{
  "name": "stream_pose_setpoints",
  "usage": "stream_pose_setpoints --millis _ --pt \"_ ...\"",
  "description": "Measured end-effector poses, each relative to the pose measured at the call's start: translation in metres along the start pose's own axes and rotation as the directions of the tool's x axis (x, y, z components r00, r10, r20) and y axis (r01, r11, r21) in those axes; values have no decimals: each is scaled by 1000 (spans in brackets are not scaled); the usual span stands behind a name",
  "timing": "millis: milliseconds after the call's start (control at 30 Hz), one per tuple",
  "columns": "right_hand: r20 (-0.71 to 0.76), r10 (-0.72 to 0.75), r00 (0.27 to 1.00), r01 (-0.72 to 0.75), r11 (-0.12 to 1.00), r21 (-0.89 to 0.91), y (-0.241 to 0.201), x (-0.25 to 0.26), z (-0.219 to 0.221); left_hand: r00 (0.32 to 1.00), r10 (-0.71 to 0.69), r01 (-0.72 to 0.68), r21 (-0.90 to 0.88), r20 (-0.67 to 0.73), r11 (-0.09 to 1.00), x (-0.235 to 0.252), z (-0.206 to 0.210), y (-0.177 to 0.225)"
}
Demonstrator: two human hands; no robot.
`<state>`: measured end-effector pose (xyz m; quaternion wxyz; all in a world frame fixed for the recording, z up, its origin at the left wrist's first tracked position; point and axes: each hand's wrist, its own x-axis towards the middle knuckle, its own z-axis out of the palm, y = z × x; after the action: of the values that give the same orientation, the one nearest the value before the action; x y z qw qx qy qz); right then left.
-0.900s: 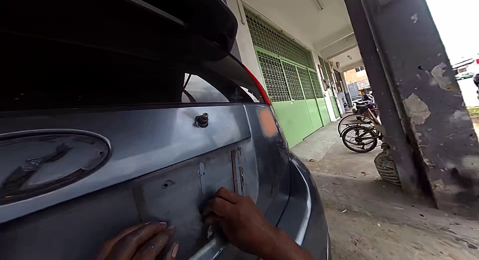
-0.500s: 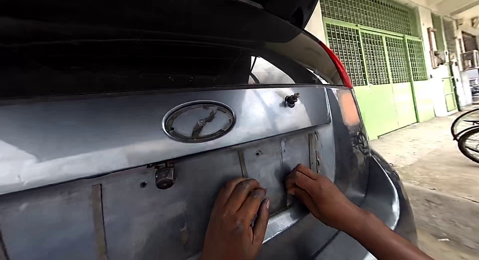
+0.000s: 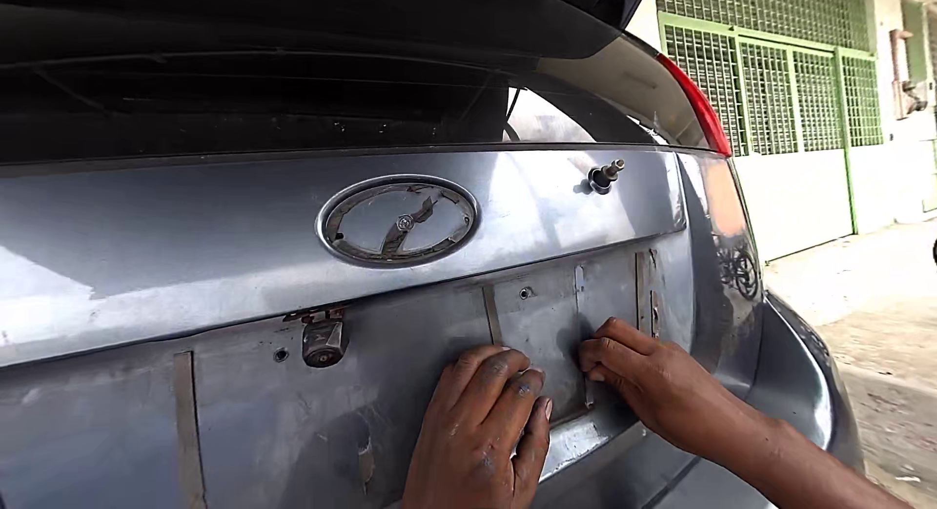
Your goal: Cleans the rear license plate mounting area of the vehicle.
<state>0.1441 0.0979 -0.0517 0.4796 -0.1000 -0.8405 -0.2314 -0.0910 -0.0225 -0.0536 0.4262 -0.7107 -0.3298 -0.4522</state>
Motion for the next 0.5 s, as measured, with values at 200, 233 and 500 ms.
stream_pose_setpoints --millis 200,233,500 --pt "25 25 999 -29 990 140 4 -4 -6 1000 14 -14 15 -1 1000 1 -1 0" --pt "14 34 999 -36 986 165 4 -6 -5 1000 18 -18 20 -2 1000 1 -1 0" --pt "7 -19 1000 18 996 84 4 -1 -3 1000 18 -18 21 8 1000 0 -1 1"
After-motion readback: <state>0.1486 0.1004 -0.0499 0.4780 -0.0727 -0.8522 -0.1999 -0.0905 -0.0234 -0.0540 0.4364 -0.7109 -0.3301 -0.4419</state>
